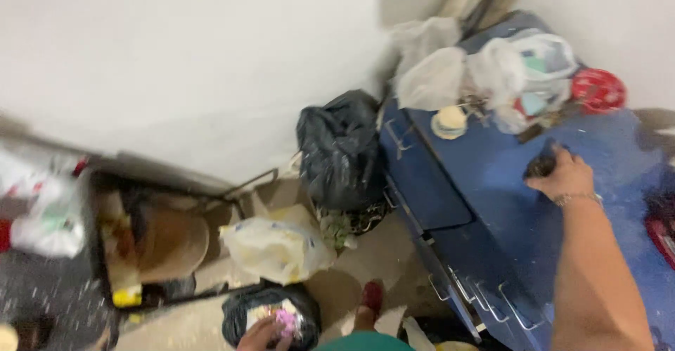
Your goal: The person scoops a yellow paste from a small container into a larger container using a green spatula. They then use a metal tool to scrape the sides of the larger container and mix the contents. The person repeatedly moves between the table and the floor, handling a black bag and other items.
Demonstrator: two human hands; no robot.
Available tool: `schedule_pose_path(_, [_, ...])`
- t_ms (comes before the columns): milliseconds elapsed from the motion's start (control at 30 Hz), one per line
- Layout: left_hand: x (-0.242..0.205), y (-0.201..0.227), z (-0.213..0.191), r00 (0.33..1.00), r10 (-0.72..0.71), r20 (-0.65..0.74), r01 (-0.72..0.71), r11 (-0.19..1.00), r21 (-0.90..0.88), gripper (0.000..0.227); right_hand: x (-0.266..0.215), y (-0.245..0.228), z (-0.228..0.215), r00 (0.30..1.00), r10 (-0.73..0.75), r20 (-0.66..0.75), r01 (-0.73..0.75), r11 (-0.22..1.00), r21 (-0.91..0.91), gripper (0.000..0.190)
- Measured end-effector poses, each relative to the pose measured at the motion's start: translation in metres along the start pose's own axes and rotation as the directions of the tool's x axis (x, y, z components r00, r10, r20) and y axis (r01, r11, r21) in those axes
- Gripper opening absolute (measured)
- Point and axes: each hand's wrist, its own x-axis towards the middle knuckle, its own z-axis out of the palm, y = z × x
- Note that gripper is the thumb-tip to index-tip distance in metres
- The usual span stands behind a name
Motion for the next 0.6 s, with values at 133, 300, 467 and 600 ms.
schedule_pose_path(133, [0.014,0.052,-0.039,0.926,-0.17,0.336,0.161,0.985,0.055,0.036,-0.026,0.006,0.066,0.934,-0.312,-0.175,0.294,0.948,-0.123,0.122])
schedule_pose_path(300, [0.008,0.079,-0.079,0.897,-0.176,0.406,0.177,0.984,0.036,0.033,-0.16,-0.082,0.06,0.948,-0.259,-0.184,0.312,0.87,0.382,0.088])
schedule_pose_path(467, [-0.027,0.077,-0.127,0.955,0.005,0.298,0.024,0.995,-0.094,0.03,-0.312,-0.197,0.144,0.864,-0.473,0.17,-0.426,-0.51,0.747,0.059])
schedule_pose_path(600, [-0.067,0.089,-0.203,0.966,0.159,0.205,-0.124,0.977,-0.171,0.044,-0.515,-0.345,0.099,0.259,-0.965,0.037,-0.892,-0.224,0.393,0.06])
